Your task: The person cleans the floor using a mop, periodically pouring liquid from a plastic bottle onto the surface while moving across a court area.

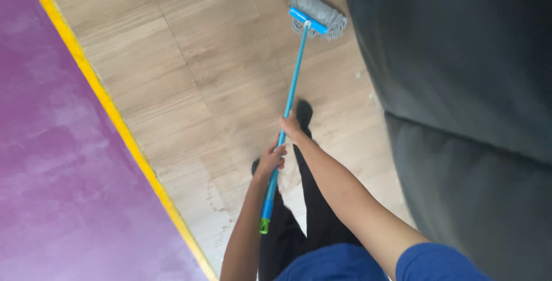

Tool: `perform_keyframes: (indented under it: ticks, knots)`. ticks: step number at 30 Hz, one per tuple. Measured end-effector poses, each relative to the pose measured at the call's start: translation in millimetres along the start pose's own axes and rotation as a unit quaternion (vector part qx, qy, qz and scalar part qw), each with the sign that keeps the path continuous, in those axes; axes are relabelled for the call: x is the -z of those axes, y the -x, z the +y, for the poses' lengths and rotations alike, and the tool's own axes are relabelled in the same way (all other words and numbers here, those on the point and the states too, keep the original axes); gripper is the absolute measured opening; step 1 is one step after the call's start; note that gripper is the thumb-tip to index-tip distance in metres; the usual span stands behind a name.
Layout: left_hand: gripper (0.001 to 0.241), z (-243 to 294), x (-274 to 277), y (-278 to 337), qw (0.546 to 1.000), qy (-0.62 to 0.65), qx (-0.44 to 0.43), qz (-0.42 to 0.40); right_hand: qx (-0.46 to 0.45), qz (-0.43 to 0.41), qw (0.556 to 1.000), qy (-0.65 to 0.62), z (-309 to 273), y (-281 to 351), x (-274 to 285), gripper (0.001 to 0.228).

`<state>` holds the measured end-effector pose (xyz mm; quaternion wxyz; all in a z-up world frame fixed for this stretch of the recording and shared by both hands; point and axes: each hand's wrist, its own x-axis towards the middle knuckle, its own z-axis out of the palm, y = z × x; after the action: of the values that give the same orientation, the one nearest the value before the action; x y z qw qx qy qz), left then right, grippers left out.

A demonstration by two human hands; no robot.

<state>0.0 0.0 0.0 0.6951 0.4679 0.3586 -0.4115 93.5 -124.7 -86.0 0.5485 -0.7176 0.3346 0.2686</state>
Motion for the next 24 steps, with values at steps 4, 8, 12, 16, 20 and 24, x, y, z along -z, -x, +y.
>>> perform_keyframes:
  ticks: [4,8,12,16,20,24]
  knots:
    - [0.058,-46.0,79.0,96.0,0.999,-0.052,0.006,-0.008,-0.033,-0.018,0.998,-0.04,47.8,93.0,-73.9,0.073]
    - [0.084,-70.7,115.9,221.8,0.96,-0.272,0.063,-0.004,-0.15,-0.076,0.967,-0.193,95.0,181.9,-117.5,0.059]
    - [0.073,-94.5,112.9,276.2,0.925,-0.368,0.037,0.085,-0.141,-0.07,0.968,-0.194,116.9,231.4,-136.7,0.035]
    - [0.073,-97.8,89.9,254.0,0.931,-0.357,0.027,0.066,-0.113,0.024,0.974,-0.194,130.8,219.9,-125.2,0.033]
    - [0.075,-76.2,55.9,194.3,0.935,-0.353,-0.006,0.025,-0.106,0.105,0.967,-0.205,130.8,155.1,-88.7,0.039]
    - [0.075,-56.3,8.2,123.5,0.91,-0.412,-0.053,-0.009,-0.079,0.14,0.968,-0.195,127.9,85.1,-25.1,0.044]
